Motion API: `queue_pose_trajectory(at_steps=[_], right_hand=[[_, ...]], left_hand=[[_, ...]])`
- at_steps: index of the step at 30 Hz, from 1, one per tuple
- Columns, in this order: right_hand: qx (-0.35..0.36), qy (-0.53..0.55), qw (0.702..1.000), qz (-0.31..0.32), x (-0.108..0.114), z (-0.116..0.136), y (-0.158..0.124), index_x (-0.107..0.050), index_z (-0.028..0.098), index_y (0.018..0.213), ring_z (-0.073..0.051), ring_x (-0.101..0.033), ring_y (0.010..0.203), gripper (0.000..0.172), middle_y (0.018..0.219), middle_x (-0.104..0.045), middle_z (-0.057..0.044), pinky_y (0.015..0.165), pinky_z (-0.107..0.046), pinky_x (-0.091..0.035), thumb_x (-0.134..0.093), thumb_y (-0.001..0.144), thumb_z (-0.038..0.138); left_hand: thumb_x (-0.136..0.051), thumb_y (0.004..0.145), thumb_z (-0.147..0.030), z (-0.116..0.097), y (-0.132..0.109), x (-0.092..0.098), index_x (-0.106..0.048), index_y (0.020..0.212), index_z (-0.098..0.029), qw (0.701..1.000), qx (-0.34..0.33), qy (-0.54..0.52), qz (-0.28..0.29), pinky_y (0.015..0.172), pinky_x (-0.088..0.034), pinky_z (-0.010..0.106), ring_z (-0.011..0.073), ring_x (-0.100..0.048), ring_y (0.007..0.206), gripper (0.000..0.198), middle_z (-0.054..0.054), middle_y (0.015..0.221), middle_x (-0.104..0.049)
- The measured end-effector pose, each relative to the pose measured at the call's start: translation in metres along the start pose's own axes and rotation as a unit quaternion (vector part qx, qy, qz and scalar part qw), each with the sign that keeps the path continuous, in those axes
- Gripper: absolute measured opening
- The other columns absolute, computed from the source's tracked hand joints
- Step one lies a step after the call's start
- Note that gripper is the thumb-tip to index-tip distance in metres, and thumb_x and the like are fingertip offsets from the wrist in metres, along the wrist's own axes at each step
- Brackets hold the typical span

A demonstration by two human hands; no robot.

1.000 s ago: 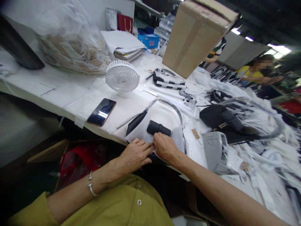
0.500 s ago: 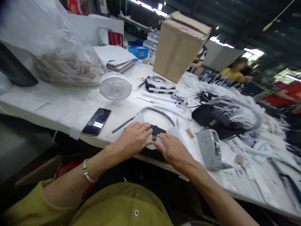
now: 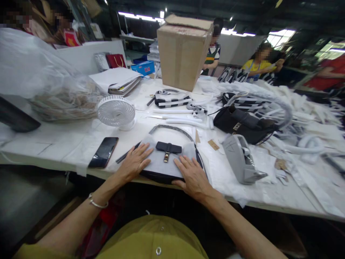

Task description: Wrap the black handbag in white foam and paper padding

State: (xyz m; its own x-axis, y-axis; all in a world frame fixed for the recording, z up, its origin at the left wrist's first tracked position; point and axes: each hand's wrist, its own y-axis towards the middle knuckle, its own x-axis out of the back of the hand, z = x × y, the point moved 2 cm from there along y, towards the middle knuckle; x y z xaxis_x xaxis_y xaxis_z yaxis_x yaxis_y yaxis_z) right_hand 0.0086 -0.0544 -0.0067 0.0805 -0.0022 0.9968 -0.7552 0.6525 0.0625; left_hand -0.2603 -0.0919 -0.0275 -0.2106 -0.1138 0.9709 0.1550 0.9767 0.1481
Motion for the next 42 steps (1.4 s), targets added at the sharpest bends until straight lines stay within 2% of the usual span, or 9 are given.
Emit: queue_pose_trajectory(at_steps=[4,8,15,21,25,29,35,39,42], right_hand=[[0.021,-0.021,0.999,0.023,0.043,0.013,0.020,-0.064,0.011,0.125,-0.041,-0.053,0.126,0.071,0.127,-0.065,-0.021,0.112,-0.062,-0.029,-0.068,0.078,0.064],[0.049,-0.035,0.998,0.023,0.054,0.027,0.038,-0.052,0.006,0.139,-0.041,-0.052,0.126,0.091,0.130,-0.062,-0.024,0.114,-0.060,-0.027,-0.076,0.071,0.062],[0.094,-0.058,0.994,-0.008,0.020,-0.003,0.045,-0.046,0.019,0.145,-0.033,-0.064,0.108,0.068,0.119,-0.067,-0.017,0.102,-0.053,-0.045,-0.070,0.083,0.028],[0.111,-0.077,0.981,-0.136,-0.035,-0.014,0.039,-0.049,0.021,0.144,-0.032,-0.058,0.122,0.055,0.132,-0.061,-0.019,0.102,-0.052,-0.046,-0.042,0.092,0.005],[0.130,-0.080,0.984,-0.091,-0.019,-0.018,0.044,-0.048,0.022,0.145,-0.032,-0.059,0.120,0.056,0.130,-0.063,-0.017,0.104,-0.056,-0.044,-0.040,0.093,0.005],[0.200,-0.063,0.978,-0.010,0.010,-0.032,0.053,-0.043,0.029,0.148,-0.036,-0.049,0.130,0.061,0.129,-0.064,-0.011,0.109,-0.068,-0.030,-0.048,0.090,0.010],[0.127,-0.072,0.987,-0.061,-0.032,-0.040,0.042,-0.033,0.035,0.152,-0.035,-0.040,0.138,0.071,0.149,-0.048,-0.011,0.107,-0.065,-0.036,-0.043,0.090,0.002],[0.110,-0.057,0.989,-0.080,-0.050,-0.038,0.037,-0.033,0.035,0.152,-0.035,-0.037,0.140,0.071,0.150,-0.047,-0.011,0.108,-0.067,-0.032,-0.041,0.091,0.001],[0.106,-0.024,0.993,-0.034,-0.042,-0.038,0.038,-0.031,0.035,0.153,-0.035,-0.033,0.143,0.075,0.153,-0.043,-0.010,0.111,-0.066,-0.028,-0.045,0.088,0.000]], left_hand=[[-0.041,0.097,-0.058,-0.025,0.009,0.044,-0.054,0.135,-0.021,0.995,-0.079,0.051,0.012,0.117,-0.019,0.059,0.0300,-0.042,0.139,0.055,0.012,0.143,-0.055],[-0.069,0.075,-0.066,-0.051,0.019,0.057,-0.048,0.138,-0.014,0.983,-0.146,0.080,0.083,0.114,-0.031,0.055,0.0339,-0.052,0.129,0.084,0.018,0.134,-0.059],[-0.064,0.087,-0.026,-0.048,0.027,0.004,-0.040,0.144,-0.018,0.989,-0.090,0.106,0.052,0.107,-0.040,0.056,0.0333,-0.050,0.131,0.062,0.017,0.144,-0.052],[-0.039,0.090,-0.004,-0.052,0.019,-0.048,-0.043,0.146,-0.021,0.981,-0.040,0.178,-0.063,0.106,-0.042,0.058,0.0345,-0.051,0.131,0.058,0.016,0.144,-0.052],[-0.037,0.089,-0.002,-0.045,0.023,-0.040,-0.045,0.144,-0.018,0.978,-0.080,0.189,-0.049,0.102,-0.046,0.058,0.0364,-0.053,0.129,0.058,0.019,0.142,-0.054],[-0.036,0.086,0.002,-0.017,0.027,-0.022,-0.047,0.142,-0.019,0.975,-0.167,0.149,0.000,0.093,-0.054,0.044,0.0277,-0.060,0.122,0.061,0.016,0.138,-0.058],[-0.033,0.084,0.006,0.006,0.015,-0.036,-0.037,0.149,-0.022,0.971,-0.164,0.127,-0.119,0.111,-0.038,0.048,0.0254,-0.048,0.135,0.071,0.013,0.147,-0.050],[-0.041,0.081,0.003,-0.001,0.011,-0.036,-0.026,0.153,-0.035,0.980,-0.170,0.101,-0.034,0.112,-0.036,0.053,0.0292,-0.042,0.138,0.083,0.007,0.155,-0.040],[-0.057,0.089,-0.018,-0.006,0.010,-0.030,-0.021,0.152,-0.044,0.980,-0.180,0.083,0.015,0.112,-0.030,0.064,0.0346,-0.035,0.141,0.077,0.005,0.160,-0.031]])
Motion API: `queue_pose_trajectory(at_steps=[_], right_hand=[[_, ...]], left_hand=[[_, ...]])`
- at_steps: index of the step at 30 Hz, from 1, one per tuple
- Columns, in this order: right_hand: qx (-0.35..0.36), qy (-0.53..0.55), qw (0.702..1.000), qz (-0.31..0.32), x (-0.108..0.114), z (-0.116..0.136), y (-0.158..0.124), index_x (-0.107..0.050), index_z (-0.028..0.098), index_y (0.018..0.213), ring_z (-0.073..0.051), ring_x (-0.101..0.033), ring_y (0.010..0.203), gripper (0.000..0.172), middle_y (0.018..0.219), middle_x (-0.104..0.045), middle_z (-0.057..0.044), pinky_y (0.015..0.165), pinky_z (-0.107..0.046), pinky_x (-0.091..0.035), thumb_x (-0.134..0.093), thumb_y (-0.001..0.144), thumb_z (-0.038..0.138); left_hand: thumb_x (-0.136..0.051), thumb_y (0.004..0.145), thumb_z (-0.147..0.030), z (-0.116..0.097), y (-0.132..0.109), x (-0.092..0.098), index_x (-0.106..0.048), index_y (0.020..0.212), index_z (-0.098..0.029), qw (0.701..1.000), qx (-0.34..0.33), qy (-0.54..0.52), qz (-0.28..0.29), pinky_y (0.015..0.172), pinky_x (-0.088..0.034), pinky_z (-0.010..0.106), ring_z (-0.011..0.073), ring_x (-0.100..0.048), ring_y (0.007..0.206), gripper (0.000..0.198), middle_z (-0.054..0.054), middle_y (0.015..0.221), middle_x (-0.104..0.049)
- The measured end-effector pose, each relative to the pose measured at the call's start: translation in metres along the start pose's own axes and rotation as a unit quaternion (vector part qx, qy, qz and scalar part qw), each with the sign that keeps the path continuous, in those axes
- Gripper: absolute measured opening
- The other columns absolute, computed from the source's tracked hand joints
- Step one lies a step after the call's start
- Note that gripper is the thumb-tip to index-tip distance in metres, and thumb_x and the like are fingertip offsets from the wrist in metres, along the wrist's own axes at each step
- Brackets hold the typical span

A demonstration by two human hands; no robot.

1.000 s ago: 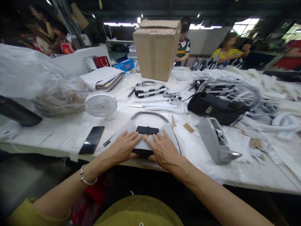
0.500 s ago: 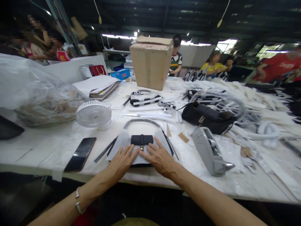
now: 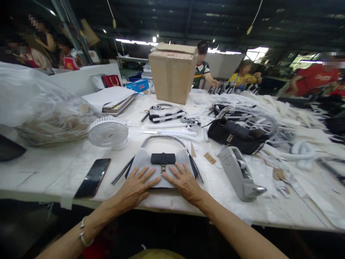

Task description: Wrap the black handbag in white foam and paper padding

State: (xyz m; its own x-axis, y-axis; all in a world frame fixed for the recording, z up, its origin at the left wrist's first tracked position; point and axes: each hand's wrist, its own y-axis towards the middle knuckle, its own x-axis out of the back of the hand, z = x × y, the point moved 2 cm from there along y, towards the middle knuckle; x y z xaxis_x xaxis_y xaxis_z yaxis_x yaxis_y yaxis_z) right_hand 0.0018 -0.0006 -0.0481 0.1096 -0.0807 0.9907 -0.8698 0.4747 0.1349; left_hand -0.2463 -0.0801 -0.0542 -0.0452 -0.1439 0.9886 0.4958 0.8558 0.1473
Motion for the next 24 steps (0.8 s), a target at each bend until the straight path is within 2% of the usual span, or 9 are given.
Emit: queue_pose_trajectory(at_steps=[3,6,9,12,15,18,20,22,24], right_hand=[[-0.016,0.058,0.995,0.083,0.023,-0.001,0.006,-0.032,0.034,0.153,-0.040,-0.031,0.143,0.077,0.156,-0.039,-0.013,0.111,-0.068,-0.025,-0.062,0.085,0.014],[-0.033,0.141,0.978,0.151,0.063,0.000,0.025,-0.037,0.028,0.152,-0.042,-0.036,0.141,0.076,0.154,-0.041,-0.017,0.109,-0.067,-0.030,-0.066,0.085,0.050],[-0.071,0.176,0.979,0.078,0.112,0.006,0.057,-0.038,0.021,0.151,-0.034,-0.040,0.140,0.067,0.152,-0.044,-0.018,0.110,-0.057,-0.037,-0.044,0.096,0.058],[-0.072,0.121,0.988,-0.058,0.136,0.018,0.082,-0.033,0.022,0.153,-0.031,-0.029,0.146,0.066,0.157,-0.035,-0.015,0.116,-0.058,-0.027,-0.041,0.098,0.057],[-0.029,0.061,0.993,-0.099,0.103,0.027,0.082,-0.034,0.026,0.153,-0.036,-0.019,0.149,0.072,0.160,-0.031,-0.012,0.116,-0.066,-0.015,-0.049,0.092,0.062],[-0.036,0.046,0.996,-0.064,0.039,0.024,0.063,-0.042,0.020,0.148,-0.039,-0.031,0.144,0.068,0.153,-0.043,-0.017,0.112,-0.069,-0.023,-0.048,0.094,0.060],[-0.048,0.042,0.997,-0.051,0.009,0.019,0.053,-0.041,0.020,0.149,-0.039,-0.030,0.144,0.069,0.155,-0.040,-0.017,0.111,-0.070,-0.023,-0.047,0.094,0.061],[-0.051,0.041,0.996,-0.052,-0.004,0.016,0.048,-0.040,0.021,0.150,-0.038,-0.028,0.145,0.070,0.157,-0.036,-0.015,0.113,-0.069,-0.022,-0.049,0.093,0.061],[-0.051,0.046,0.996,-0.059,-0.005,0.014,0.049,-0.040,0.022,0.149,-0.037,-0.028,0.145,0.070,0.157,-0.036,-0.013,0.114,-0.068,-0.021,-0.052,0.092,0.060]], left_hand=[[-0.067,0.087,-0.038,-0.003,-0.001,-0.001,-0.020,0.152,-0.044,1.000,0.007,-0.002,-0.011,0.112,-0.024,0.067,0.0372,-0.030,0.143,0.081,0.007,0.160,-0.029],[-0.071,0.084,-0.044,-0.005,-0.003,-0.005,-0.022,0.151,-0.044,0.999,0.015,-0.003,-0.030,0.113,-0.024,0.068,0.0368,-0.030,0.143,0.083,0.007,0.159,-0.030],[-0.074,0.081,-0.045,-0.007,-0.004,-0.005,-0.025,0.150,-0.044,0.999,0.023,-0.007,-0.033,0.112,-0.026,0.069,0.0373,-0.031,0.143,0.084,0.005,0.158,-0.033],[-0.075,0.081,-0.044,-0.006,-0.003,-0.005,-0.025,0.150,-0.044,0.999,0.027,-0.012,-0.031,0.111,-0.028,0.069,0.0370,-0.029,0.144,0.086,0.006,0.159,-0.032],[-0.074,0.081,-0.045,-0.005,-0.003,-0.007,-0.024,0.150,-0.045,0.999,0.029,-0.027,-0.030,0.112,-0.026,0.070,0.0368,-0.027,0.145,0.085,0.006,0.160,-0.029],[-0.075,0.079,-0.045,-0.006,-0.005,-0.005,-0.027,0.150,-0.044,0.998,0.031,-0.045,-0.023,0.112,-0.024,0.071,0.0381,-0.026,0.146,0.086,0.006,0.161,-0.027],[-0.077,0.077,-0.046,-0.007,-0.005,0.003,-0.031,0.149,-0.042,0.998,0.029,-0.058,-0.013,0.112,-0.024,0.070,0.0392,-0.028,0.145,0.086,0.008,0.160,-0.029],[-0.073,0.079,-0.051,-0.006,-0.002,0.019,-0.040,0.146,-0.038,0.997,0.027,-0.075,-0.002,0.110,-0.031,0.066,0.0383,-0.037,0.140,0.076,0.010,0.155,-0.039],[-0.060,0.088,-0.057,-0.003,0.007,0.038,-0.052,0.138,-0.033,0.995,0.036,-0.090,-0.003,0.106,-0.041,0.056,0.0326,-0.052,0.129,0.057,0.010,0.143,-0.055]])
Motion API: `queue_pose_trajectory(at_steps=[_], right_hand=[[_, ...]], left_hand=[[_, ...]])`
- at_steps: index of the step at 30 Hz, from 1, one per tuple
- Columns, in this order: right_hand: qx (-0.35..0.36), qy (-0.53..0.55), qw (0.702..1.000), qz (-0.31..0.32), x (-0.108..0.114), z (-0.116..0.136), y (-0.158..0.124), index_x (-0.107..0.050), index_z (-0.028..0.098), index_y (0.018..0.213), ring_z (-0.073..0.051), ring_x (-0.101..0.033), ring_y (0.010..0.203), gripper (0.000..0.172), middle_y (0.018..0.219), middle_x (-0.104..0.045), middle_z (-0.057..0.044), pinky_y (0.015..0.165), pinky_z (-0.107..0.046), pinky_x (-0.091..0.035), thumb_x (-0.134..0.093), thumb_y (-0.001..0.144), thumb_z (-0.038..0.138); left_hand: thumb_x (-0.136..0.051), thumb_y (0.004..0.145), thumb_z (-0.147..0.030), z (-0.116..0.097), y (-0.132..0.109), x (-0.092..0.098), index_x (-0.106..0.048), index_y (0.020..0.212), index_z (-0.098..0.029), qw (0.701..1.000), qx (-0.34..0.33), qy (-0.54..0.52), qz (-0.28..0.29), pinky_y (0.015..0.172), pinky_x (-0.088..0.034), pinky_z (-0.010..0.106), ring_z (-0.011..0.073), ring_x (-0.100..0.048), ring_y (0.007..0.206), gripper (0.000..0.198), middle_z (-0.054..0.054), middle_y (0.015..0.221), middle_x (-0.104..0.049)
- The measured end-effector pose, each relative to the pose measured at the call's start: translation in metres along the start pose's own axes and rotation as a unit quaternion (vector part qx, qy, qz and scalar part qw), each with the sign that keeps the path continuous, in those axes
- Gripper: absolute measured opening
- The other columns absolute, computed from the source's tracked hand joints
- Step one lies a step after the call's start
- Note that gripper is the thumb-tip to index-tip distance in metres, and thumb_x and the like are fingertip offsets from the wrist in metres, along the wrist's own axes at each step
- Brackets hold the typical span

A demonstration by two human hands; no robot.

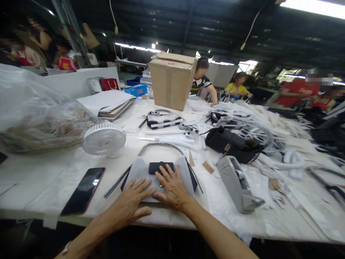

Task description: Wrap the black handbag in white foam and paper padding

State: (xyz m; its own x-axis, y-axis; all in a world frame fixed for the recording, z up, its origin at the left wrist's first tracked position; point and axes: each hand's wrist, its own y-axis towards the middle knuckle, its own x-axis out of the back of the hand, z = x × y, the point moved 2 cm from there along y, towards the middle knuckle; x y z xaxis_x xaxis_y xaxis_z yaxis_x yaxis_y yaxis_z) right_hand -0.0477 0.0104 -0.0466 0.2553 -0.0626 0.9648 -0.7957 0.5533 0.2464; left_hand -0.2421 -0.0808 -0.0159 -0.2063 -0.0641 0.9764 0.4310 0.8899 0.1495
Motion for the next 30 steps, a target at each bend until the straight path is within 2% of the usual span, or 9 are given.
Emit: queue_pose_trajectory(at_steps=[3,5,11,13,17,20,24,27,30], right_hand=[[-0.009,0.009,1.000,0.003,0.004,0.000,0.003,-0.039,0.023,0.150,-0.038,-0.027,0.146,0.072,0.158,-0.035,-0.013,0.114,-0.069,-0.021,-0.055,0.090,0.060],[-0.015,0.017,1.000,0.014,0.005,0.001,0.004,-0.036,0.024,0.151,-0.038,-0.025,0.146,0.075,0.159,-0.034,-0.013,0.113,-0.070,-0.021,-0.055,0.089,0.062],[-0.024,0.032,0.999,0.034,0.006,0.001,0.005,-0.034,0.025,0.152,-0.036,-0.021,0.148,0.079,0.160,-0.031,-0.011,0.116,-0.066,-0.018,-0.053,0.088,0.066],[-0.028,0.030,0.998,0.037,0.007,0.001,0.006,-0.035,0.026,0.152,-0.036,-0.021,0.148,0.078,0.160,-0.031,-0.011,0.116,-0.065,-0.019,-0.053,0.088,0.067],[-0.028,0.030,0.998,0.038,0.005,-0.001,0.005,-0.036,0.025,0.151,-0.037,-0.022,0.148,0.078,0.160,-0.031,-0.010,0.115,-0.068,-0.020,-0.051,0.088,0.068],[-0.026,0.031,0.999,0.023,0.003,-0.002,0.005,-0.035,0.024,0.152,-0.037,-0.022,0.148,0.077,0.160,-0.031,-0.011,0.114,-0.069,-0.021,-0.049,0.090,0.066],[-0.016,0.019,1.000,-0.001,0.000,-0.002,0.004,-0.031,0.017,0.153,-0.036,-0.024,0.147,0.082,0.157,-0.035,-0.017,0.115,-0.067,-0.020,-0.053,0.089,0.063],[-0.015,0.007,1.000,-0.013,-0.002,-0.002,0.004,-0.028,0.010,0.154,-0.035,-0.023,0.148,0.090,0.157,-0.034,-0.020,0.117,-0.064,-0.020,-0.055,0.087,0.064],[-0.020,0.005,1.000,-0.010,-0.004,-0.003,0.004,-0.029,0.009,0.153,-0.035,-0.023,0.148,0.090,0.157,-0.032,-0.021,0.117,-0.063,-0.019,-0.057,0.087,0.064]], left_hand=[[-0.045,0.096,-0.054,0.005,0.021,0.022,-0.058,0.132,-0.026,0.998,0.017,0.016,-0.057,0.105,-0.044,0.044,0.0254,-0.060,0.120,0.047,0.009,0.132,-0.064],[-0.047,0.097,-0.050,0.016,0.034,0.020,-0.053,0.138,-0.024,0.991,0.039,0.061,-0.112,0.110,-0.038,0.048,0.0278,-0.053,0.129,0.049,0.011,0.140,-0.057],[-0.049,0.096,-0.046,0.063,0.038,-0.048,-0.045,0.145,-0.022,0.974,0.127,0.129,-0.133,0.110,-0.035,0.056,0.0327,-0.038,0.142,0.055,0.015,0.153,-0.042],[-0.048,0.096,-0.045,0.067,0.036,-0.053,-0.045,0.145,-0.023,0.977,0.126,0.125,-0.121,0.111,-0.035,0.055,0.0320,-0.036,0.143,0.054,0.013,0.154,-0.040],[-0.049,0.096,-0.045,0.046,0.041,-0.017,-0.053,0.140,-0.020,0.974,0.125,0.146,-0.121,0.108,-0.035,0.061,0.0369,-0.046,0.135,0.050,0.019,0.146,-0.050],[-0.049,0.096,-0.047,0.021,0.044,0.005,-0.045,0.145,-0.019,0.969,0.090,0.165,-0.162,0.115,-0.025,0.061,0.0358,-0.034,0.143,0.057,0.018,0.153,-0.040],[-0.045,0.095,-0.055,0.008,0.038,-0.025,-0.041,0.148,-0.018,0.973,0.000,0.157,-0.169,0.112,-0.035,0.051,0.0302,-0.042,0.139,0.064,0.017,0.151,-0.044],[-0.045,0.095,-0.057,0.016,0.031,-0.053,-0.041,0.148,-0.020,0.978,0.008,0.153,-0.145,0.111,-0.037,0.050,0.0297,-0.045,0.137,0.065,0.017,0.151,-0.043],[-0.047,0.094,-0.058,0.016,0.029,-0.052,-0.040,0.148,-0.022,0.979,0.004,0.151,-0.140,0.112,-0.036,0.051,0.0297,-0.043,0.139,0.065,0.016,0.152,-0.042]])
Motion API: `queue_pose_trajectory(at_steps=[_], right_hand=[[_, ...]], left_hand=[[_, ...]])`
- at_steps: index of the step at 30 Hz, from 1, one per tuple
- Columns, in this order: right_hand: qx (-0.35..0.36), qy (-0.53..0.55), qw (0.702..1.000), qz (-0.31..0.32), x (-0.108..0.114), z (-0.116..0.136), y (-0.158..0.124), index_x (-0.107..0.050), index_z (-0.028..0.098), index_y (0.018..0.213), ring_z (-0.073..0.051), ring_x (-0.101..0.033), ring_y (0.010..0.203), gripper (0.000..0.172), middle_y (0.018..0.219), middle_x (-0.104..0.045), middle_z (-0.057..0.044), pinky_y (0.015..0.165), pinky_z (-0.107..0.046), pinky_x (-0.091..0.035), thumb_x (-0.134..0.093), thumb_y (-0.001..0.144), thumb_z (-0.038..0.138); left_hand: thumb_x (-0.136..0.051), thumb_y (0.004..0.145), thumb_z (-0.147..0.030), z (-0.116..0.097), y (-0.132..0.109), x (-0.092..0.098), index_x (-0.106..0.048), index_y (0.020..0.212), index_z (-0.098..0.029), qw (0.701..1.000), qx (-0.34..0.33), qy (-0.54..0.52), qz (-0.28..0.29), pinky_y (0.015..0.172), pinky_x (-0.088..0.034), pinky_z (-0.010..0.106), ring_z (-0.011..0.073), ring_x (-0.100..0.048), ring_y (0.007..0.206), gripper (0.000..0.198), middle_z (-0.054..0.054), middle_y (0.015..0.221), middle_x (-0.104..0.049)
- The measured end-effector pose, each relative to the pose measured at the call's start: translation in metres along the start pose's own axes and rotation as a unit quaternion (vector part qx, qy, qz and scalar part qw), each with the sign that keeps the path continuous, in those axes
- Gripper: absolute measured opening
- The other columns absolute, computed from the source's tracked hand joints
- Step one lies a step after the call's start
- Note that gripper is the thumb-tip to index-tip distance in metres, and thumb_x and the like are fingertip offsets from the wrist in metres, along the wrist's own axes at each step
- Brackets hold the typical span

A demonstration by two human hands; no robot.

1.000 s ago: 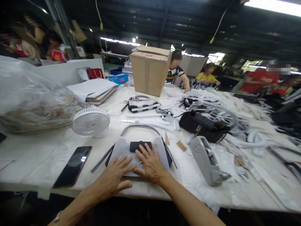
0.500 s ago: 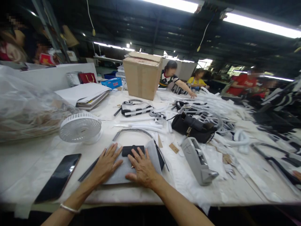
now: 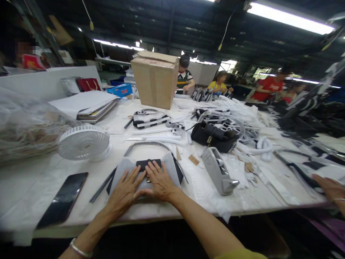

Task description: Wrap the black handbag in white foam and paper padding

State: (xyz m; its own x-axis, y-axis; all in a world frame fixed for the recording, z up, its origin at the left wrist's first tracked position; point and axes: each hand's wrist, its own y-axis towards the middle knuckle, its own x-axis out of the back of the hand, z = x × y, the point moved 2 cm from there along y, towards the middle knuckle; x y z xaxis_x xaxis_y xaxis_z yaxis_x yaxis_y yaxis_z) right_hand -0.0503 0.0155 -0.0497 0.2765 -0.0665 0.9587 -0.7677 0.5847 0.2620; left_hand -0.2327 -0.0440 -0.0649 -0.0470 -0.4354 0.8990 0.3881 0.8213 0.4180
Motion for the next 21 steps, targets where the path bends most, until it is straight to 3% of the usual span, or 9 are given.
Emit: queue_pose_trajectory(at_steps=[5,9,13,16,21], right_hand=[[-0.026,0.024,0.999,0.022,0.002,0.000,0.002,-0.034,0.011,0.152,-0.034,-0.025,0.147,0.083,0.158,-0.032,-0.020,0.118,-0.061,-0.019,-0.053,0.089,0.062],[-0.040,0.031,0.998,0.038,0.011,0.005,0.006,-0.036,0.007,0.150,-0.033,-0.024,0.148,0.079,0.159,-0.030,-0.020,0.119,-0.058,-0.017,-0.052,0.091,0.057],[-0.051,0.015,0.997,0.051,0.027,0.009,-0.002,-0.043,0.005,0.145,-0.033,-0.036,0.143,0.072,0.152,-0.042,-0.022,0.117,-0.055,-0.027,-0.050,0.093,0.055],[-0.047,-0.024,0.998,0.039,0.043,0.010,-0.029,-0.049,0.006,0.141,-0.034,-0.042,0.139,0.065,0.146,-0.049,-0.022,0.117,-0.055,-0.027,-0.053,0.094,0.051],[-0.071,-0.034,0.997,-0.009,0.066,0.006,-0.111,-0.038,0.010,0.149,-0.028,-0.030,0.146,0.065,0.155,-0.039,-0.017,0.120,-0.051,-0.025,-0.061,0.091,0.028]], left_hand=[[-0.059,0.090,-0.047,-0.020,0.006,0.027,-0.034,0.151,-0.022,0.999,-0.036,-0.005,0.012,0.117,-0.029,0.054,0.0300,-0.034,0.144,0.070,0.013,0.157,-0.034],[-0.059,0.091,-0.039,-0.034,0.000,0.024,-0.033,0.151,-0.017,0.999,-0.030,-0.014,0.020,0.112,-0.038,0.050,0.0281,-0.043,0.139,0.069,0.015,0.153,-0.042],[-0.052,0.093,-0.026,-0.034,-0.005,0.019,-0.033,0.150,-0.012,0.999,-0.031,-0.006,0.005,0.112,-0.039,0.047,0.0259,-0.044,0.138,0.062,0.015,0.152,-0.042],[-0.050,0.093,-0.021,-0.033,-0.005,0.019,-0.039,0.148,-0.017,0.999,-0.036,0.001,-0.006,0.111,-0.039,0.048,0.0266,-0.045,0.138,0.056,0.014,0.152,-0.042],[-0.045,0.095,-0.018,-0.032,-0.006,0.014,-0.043,0.147,-0.023,0.999,-0.034,-0.029,-0.025,0.111,-0.036,0.049,0.0285,-0.048,0.135,0.052,0.014,0.152,-0.042]])
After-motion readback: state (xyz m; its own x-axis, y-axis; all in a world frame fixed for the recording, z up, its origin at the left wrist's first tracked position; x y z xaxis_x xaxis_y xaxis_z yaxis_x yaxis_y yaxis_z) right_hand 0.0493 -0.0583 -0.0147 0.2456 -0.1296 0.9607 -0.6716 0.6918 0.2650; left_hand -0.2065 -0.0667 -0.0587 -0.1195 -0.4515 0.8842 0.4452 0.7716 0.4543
